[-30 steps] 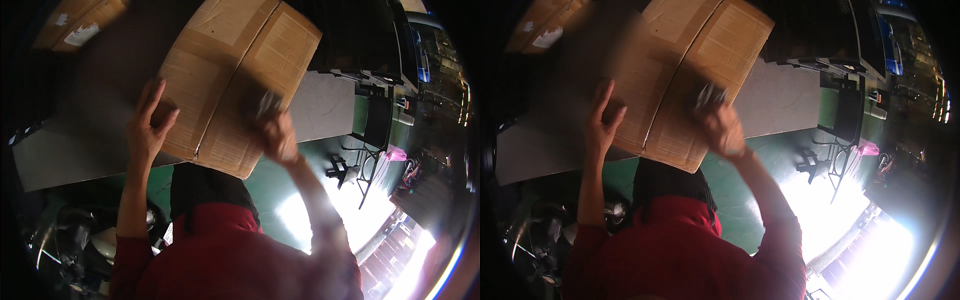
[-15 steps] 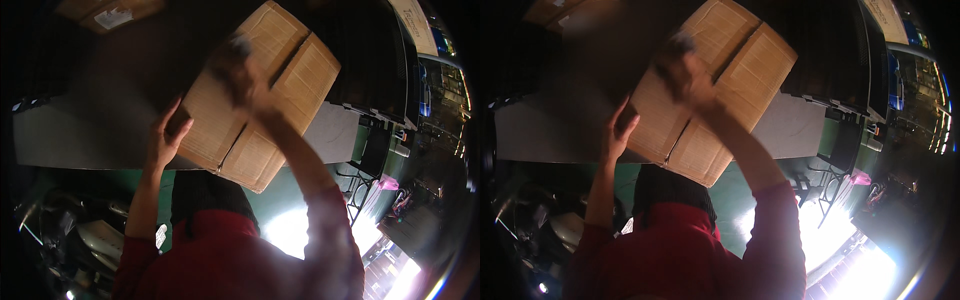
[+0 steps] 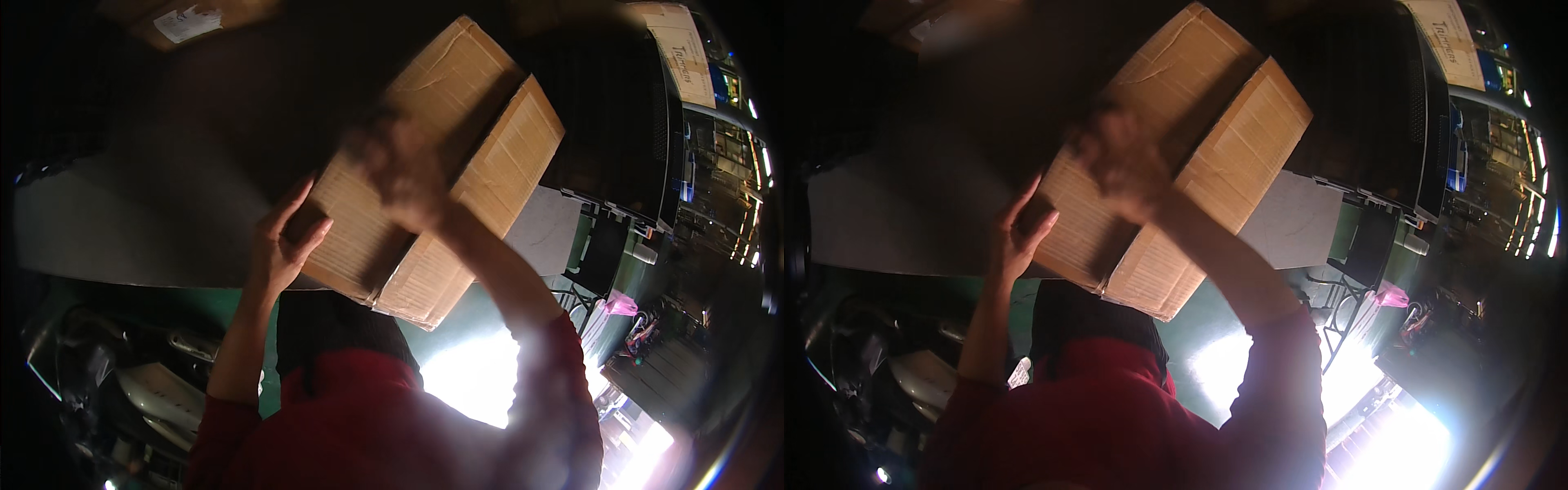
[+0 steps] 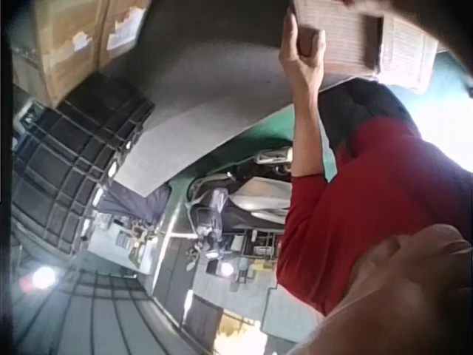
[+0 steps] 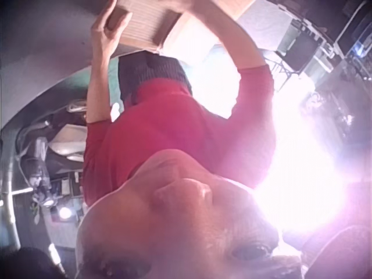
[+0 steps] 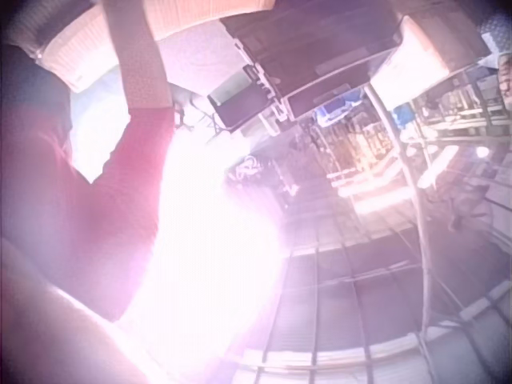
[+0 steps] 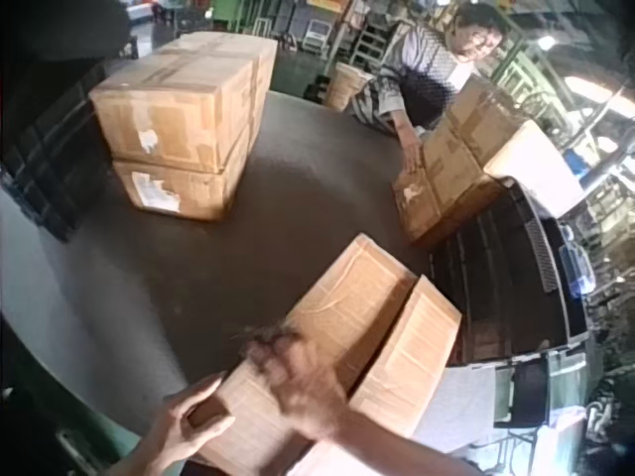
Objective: The person washes a cloth with water from a bucket and then uses it to wipe the surfaces of several cardboard boxes on a table. The person handles each box individually, wiping multiple sides before moving to the next box.
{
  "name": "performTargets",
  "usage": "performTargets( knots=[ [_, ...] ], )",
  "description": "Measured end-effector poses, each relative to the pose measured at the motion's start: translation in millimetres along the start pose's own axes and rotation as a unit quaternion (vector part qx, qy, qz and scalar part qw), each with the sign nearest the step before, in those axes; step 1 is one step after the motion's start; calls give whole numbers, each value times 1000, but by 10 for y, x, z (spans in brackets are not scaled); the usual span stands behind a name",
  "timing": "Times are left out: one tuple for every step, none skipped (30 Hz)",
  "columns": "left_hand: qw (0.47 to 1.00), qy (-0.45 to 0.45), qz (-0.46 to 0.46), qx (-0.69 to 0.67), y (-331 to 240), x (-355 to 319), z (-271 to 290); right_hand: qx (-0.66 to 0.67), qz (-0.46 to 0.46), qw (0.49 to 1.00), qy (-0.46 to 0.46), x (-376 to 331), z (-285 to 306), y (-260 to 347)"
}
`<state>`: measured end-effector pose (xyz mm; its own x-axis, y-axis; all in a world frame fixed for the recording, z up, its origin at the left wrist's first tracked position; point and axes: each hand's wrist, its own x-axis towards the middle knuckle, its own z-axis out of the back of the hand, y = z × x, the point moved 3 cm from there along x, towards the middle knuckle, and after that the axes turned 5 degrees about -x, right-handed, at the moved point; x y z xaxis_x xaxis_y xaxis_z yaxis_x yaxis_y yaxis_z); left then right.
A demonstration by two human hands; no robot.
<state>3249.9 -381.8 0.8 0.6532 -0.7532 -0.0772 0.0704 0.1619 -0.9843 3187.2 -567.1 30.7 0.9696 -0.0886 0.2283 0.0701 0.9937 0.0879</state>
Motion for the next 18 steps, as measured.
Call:
performTargets(
  knots=[
    [1000,4,-19,-6,25,6,-19,85,17,996,19,-95,11,170],
    [1000,6,-18,-10,6,12,-36,193,-15,980,54,-143,-128,42],
    [1000,7,-15,-14,-26,7,-43,300,-47,949,87,-135,-285,-156],
    [1000,-2,-10,-13,-29,1,-12,-62,4,997,36,-52,-224,-439],
    [1000,-2,-1,-7,-43,-3,-19,-268,3,960,87,132,-327,-849],
    [1000,1,1,-7,-58,17,-27,60,-249,966,-27,412,-70,-1378],
    [1000,17,-3,-5,-106,57,-70,-259,-203,943,45,325,-157,-2026],
    [1000,15,9,-14,-78,42,-75,-222,-268,937,-1,379,32,-2024],
    [999,11,22,-21,-52,26,-76,-183,-330,925,-47,448,224,-1975],
    [999,6,33,-29,-50,36,-75,-225,-315,920,-65,341,175,-1852],
    [999,-2,30,-34,-54,25,-62,-257,-291,918,-80,227,18,-1609],
    [999,-16,29,-42,-44,14,-68,-203,-271,938,-73,104,-18,-1164],
    [998,-33,26,-48,-17,6,-52,-135,-256,956,-47,-39,-16,-611],
    [998,-60,9,-22,16,-24,-51,-85,-229,970,4,-254,-75,-106],
    [997,-67,-6,-48,52,-37,-58,-5,-167,986,-25,-490,29,404],
    [995,-71,-25,-72,83,-32,-53,24,-126,992,-7,-586,84,770],
    [992,-77,-43,-94,95,-64,-45,54,-85,995,13,-636,109,1000],
    [986,-87,7,-139,116,-107,-49,74,-60,995,-8,-541,127,855]
  ],
)
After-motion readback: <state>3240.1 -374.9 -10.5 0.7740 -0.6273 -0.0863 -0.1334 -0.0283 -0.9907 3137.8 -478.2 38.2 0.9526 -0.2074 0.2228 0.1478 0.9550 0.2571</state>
